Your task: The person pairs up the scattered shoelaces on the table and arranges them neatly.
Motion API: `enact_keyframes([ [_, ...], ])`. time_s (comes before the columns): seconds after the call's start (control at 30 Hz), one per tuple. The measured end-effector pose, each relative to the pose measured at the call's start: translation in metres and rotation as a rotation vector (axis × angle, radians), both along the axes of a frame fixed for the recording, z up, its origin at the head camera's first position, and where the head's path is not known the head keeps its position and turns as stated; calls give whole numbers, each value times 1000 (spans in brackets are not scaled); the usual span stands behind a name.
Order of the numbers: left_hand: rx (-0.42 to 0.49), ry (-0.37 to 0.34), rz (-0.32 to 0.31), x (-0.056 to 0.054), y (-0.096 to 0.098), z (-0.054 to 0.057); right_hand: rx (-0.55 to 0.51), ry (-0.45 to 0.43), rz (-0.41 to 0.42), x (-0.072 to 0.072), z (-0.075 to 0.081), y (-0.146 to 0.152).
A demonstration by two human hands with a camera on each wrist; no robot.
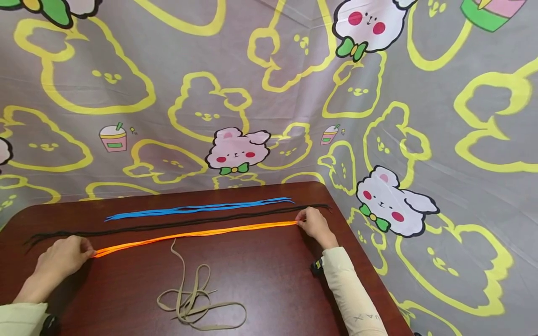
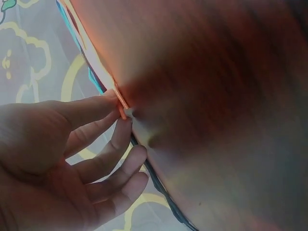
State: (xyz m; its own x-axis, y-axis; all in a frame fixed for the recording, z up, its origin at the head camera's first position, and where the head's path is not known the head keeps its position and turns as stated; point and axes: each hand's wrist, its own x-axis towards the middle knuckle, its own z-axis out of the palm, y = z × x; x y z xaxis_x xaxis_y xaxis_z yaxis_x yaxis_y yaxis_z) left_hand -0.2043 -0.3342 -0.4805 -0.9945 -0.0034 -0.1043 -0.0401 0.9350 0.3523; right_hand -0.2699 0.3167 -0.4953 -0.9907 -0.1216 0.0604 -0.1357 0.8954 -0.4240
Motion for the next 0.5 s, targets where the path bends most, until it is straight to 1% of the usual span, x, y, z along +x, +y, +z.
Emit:
enact_keyframes([
  [0.1,0,13,-8,1,0,0,1,3,16,1,-1,2],
  [0.33,-5,58,-45,6,3,1,-26,-1,13,6,3,-1],
  [0.5,-2,149,-64,11,19,8,-23,21,36,11,6,-9],
])
